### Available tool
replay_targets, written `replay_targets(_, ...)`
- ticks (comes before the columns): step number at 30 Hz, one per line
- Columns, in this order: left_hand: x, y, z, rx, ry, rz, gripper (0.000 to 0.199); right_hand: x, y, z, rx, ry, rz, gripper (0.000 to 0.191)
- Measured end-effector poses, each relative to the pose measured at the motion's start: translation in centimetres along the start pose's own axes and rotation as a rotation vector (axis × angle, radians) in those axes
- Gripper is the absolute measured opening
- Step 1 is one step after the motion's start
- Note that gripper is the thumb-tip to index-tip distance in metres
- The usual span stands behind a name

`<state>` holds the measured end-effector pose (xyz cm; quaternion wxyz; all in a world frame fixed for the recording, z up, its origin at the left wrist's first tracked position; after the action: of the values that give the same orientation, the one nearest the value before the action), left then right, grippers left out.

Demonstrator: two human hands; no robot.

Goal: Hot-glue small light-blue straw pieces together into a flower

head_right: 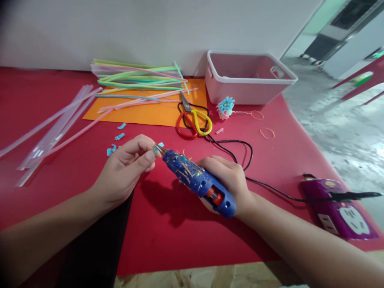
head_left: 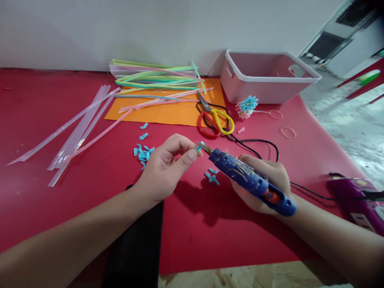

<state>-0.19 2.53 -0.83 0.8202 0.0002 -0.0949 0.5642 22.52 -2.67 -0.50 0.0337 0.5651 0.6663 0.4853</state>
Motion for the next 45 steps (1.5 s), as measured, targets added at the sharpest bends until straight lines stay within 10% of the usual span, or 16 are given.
replay_targets(45,-0.13,0.00,0.20,0.075,-0.015,-0.017,0.017,0.00,0.12,-0.40,-0.015,-0.023,0.074,0.017)
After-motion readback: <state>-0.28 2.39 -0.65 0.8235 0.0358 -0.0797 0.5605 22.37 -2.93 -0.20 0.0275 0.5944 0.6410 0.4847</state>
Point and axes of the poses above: each hand's wrist, its own x-axis towards the middle knuckle, its own y-axis out of the back of the hand, z = x × y, the point moved 1 cm from there along x, towards the middle knuckle, and after that the axes turned 2 degrees about x, right-handed, at the moved point
